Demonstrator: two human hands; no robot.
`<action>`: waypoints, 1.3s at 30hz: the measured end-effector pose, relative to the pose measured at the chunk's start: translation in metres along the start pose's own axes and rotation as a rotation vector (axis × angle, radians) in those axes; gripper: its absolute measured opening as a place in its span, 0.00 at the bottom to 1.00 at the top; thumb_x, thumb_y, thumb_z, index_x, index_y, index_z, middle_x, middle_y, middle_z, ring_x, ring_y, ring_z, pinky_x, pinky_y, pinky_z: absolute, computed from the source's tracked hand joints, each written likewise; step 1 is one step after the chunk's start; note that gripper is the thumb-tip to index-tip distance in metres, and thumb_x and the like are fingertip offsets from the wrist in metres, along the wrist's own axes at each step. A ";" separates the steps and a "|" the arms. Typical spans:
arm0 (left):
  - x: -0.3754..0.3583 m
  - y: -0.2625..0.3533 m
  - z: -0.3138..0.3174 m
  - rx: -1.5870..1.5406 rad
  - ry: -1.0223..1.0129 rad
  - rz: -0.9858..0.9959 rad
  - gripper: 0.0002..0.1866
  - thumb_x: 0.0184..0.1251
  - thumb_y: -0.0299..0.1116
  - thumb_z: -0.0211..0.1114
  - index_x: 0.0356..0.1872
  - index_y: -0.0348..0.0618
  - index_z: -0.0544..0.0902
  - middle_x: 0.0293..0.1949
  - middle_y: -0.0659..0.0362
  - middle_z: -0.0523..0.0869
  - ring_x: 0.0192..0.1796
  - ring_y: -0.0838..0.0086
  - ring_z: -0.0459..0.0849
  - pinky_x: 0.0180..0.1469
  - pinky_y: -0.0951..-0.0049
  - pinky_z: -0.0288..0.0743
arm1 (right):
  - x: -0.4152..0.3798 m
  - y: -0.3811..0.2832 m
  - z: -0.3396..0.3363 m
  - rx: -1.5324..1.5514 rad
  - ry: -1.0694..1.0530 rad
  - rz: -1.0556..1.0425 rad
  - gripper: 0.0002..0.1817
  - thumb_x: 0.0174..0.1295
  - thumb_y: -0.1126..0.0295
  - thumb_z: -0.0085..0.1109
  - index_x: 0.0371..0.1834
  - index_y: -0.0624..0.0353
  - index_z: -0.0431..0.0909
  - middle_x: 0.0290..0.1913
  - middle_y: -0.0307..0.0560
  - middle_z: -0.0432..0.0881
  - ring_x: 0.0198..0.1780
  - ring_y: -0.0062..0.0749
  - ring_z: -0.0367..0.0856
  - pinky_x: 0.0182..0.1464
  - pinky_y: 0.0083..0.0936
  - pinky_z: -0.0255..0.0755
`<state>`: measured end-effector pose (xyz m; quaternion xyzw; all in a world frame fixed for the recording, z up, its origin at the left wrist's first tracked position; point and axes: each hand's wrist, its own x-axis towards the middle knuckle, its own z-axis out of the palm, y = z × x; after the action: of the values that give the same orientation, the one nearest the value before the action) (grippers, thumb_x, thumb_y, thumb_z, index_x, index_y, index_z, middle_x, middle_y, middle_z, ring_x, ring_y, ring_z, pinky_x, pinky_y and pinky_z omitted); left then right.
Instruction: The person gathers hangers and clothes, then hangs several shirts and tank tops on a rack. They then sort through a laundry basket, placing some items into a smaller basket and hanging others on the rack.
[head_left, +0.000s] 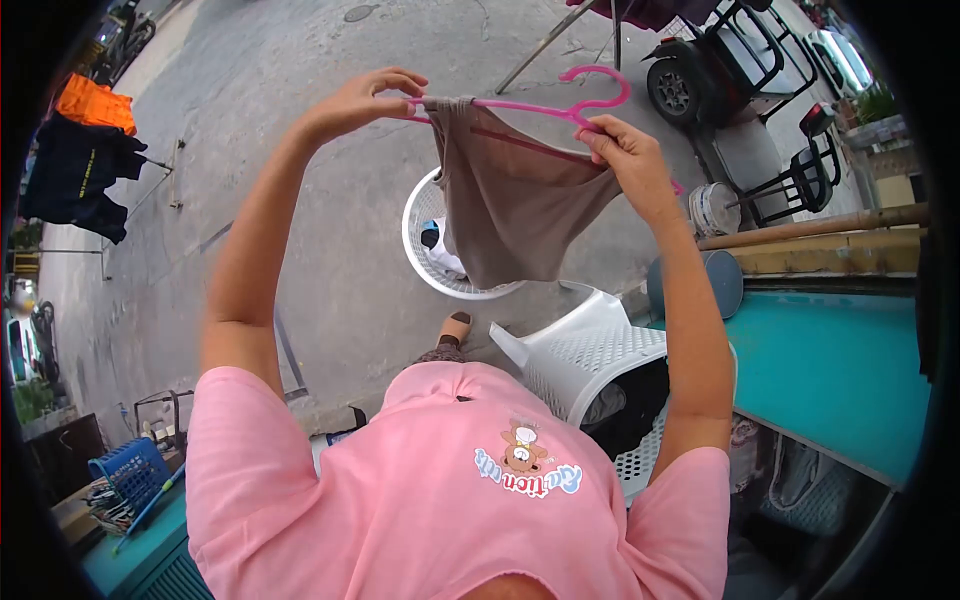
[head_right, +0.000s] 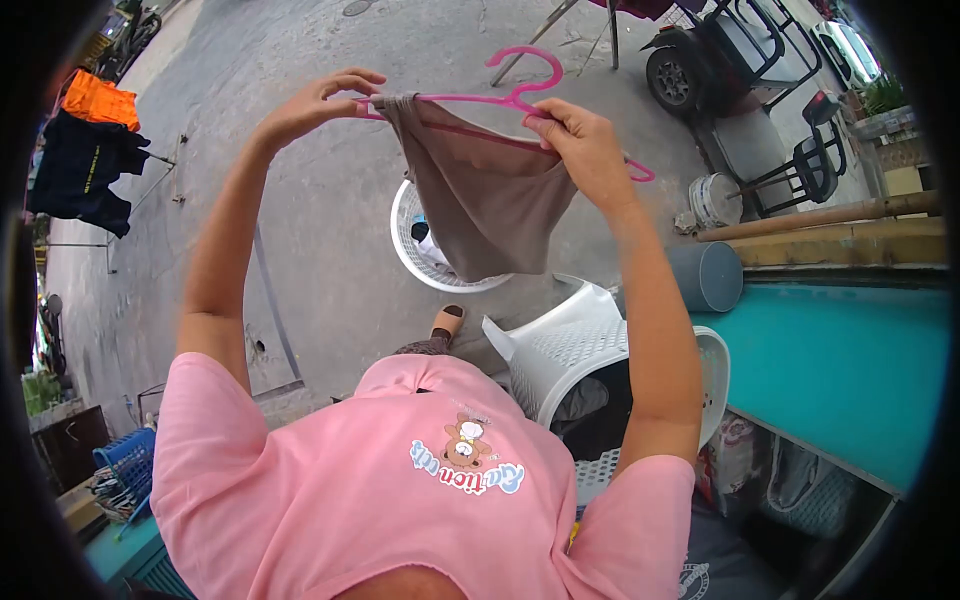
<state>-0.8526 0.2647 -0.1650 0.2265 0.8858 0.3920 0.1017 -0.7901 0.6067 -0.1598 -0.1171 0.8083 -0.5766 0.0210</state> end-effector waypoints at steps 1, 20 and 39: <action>-0.011 0.010 0.007 -0.006 -0.033 0.007 0.25 0.47 0.48 0.63 0.46 0.46 0.79 0.57 0.57 0.72 0.60 0.63 0.69 0.60 0.62 0.64 | -0.009 0.004 0.011 0.034 0.007 0.031 0.10 0.57 0.71 0.56 0.39 0.64 0.78 0.26 0.34 0.75 0.30 0.14 0.69 0.32 0.14 0.65; -0.081 0.046 0.067 0.065 0.215 -0.022 0.08 0.58 0.30 0.59 0.37 0.40 0.78 0.31 0.53 0.81 0.32 0.62 0.80 0.34 0.70 0.71 | -0.023 -0.011 0.042 -0.135 0.042 -0.134 0.08 0.51 0.73 0.61 0.33 0.65 0.79 0.29 0.44 0.77 0.29 0.27 0.73 0.31 0.20 0.66; -0.127 0.019 0.129 0.032 0.278 0.010 0.07 0.53 0.26 0.62 0.35 0.41 0.78 0.29 0.55 0.82 0.28 0.64 0.81 0.29 0.72 0.72 | -0.078 -0.001 0.065 -0.509 0.088 -0.202 0.07 0.49 0.72 0.61 0.32 0.55 0.80 0.30 0.37 0.79 0.37 0.31 0.75 0.44 0.29 0.63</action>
<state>-0.6894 0.2983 -0.2372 0.1763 0.8964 0.4057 -0.0277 -0.7035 0.5624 -0.1890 -0.1735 0.9115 -0.3587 -0.1021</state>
